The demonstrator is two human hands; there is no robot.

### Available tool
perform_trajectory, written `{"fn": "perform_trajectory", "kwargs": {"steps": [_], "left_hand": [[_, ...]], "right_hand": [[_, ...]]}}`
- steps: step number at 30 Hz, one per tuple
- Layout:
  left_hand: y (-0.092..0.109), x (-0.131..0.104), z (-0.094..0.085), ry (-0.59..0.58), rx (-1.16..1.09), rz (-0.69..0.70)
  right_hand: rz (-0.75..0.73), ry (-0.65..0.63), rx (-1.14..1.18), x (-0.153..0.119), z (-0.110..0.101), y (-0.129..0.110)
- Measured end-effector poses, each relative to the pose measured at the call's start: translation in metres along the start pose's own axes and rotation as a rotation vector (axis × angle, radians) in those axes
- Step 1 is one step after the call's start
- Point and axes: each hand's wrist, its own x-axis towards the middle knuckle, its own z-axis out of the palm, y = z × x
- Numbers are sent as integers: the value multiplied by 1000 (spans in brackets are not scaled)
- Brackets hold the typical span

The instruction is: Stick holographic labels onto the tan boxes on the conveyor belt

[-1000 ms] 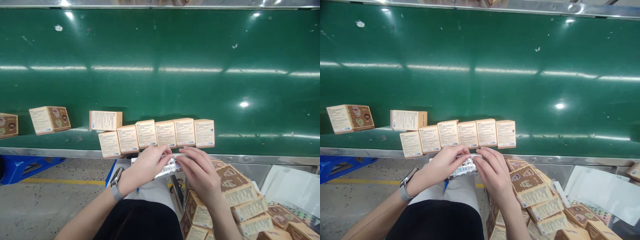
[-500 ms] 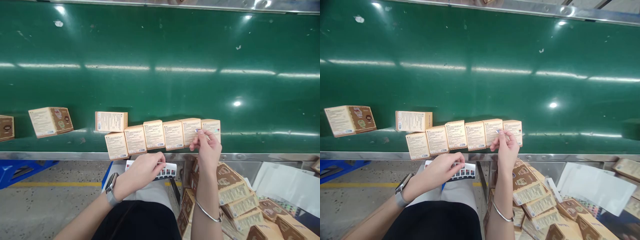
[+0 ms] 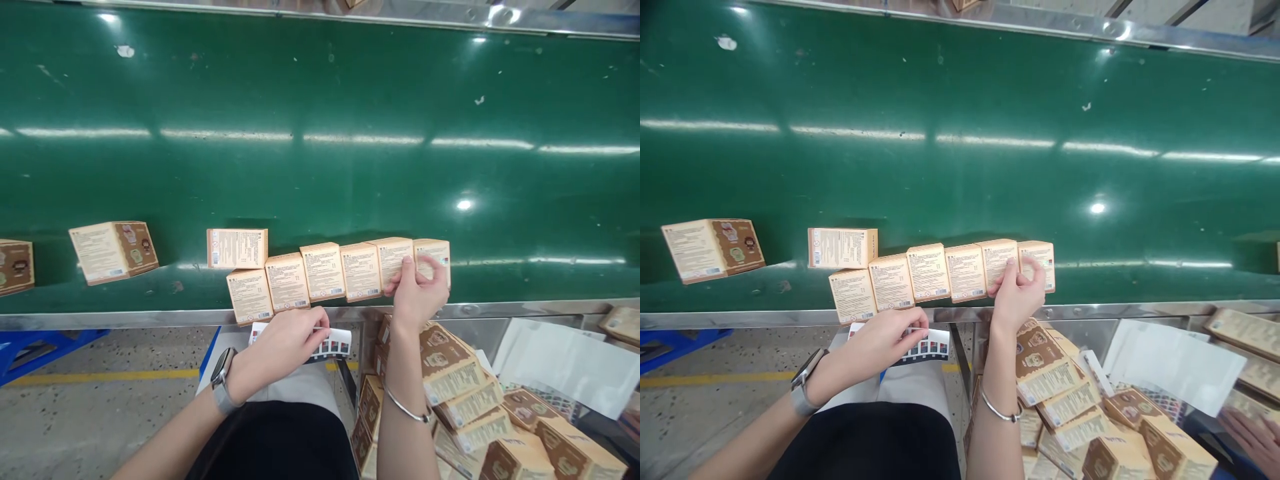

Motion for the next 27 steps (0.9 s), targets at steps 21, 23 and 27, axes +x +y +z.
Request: {"fn": "perform_trajectory", "kwargs": {"steps": [21, 23, 27], "left_hand": [[-64, -81, 19, 225, -157, -278], [-72, -88, 17, 292, -264, -303], [-86, -95, 15, 355, -375, -364]], "right_hand": [[-1375, -1201, -983, -91, 130, -101], [-1482, -1338, -977, -107, 130, -104], [-1577, -1525, -986, -133, 117, -100]]}}
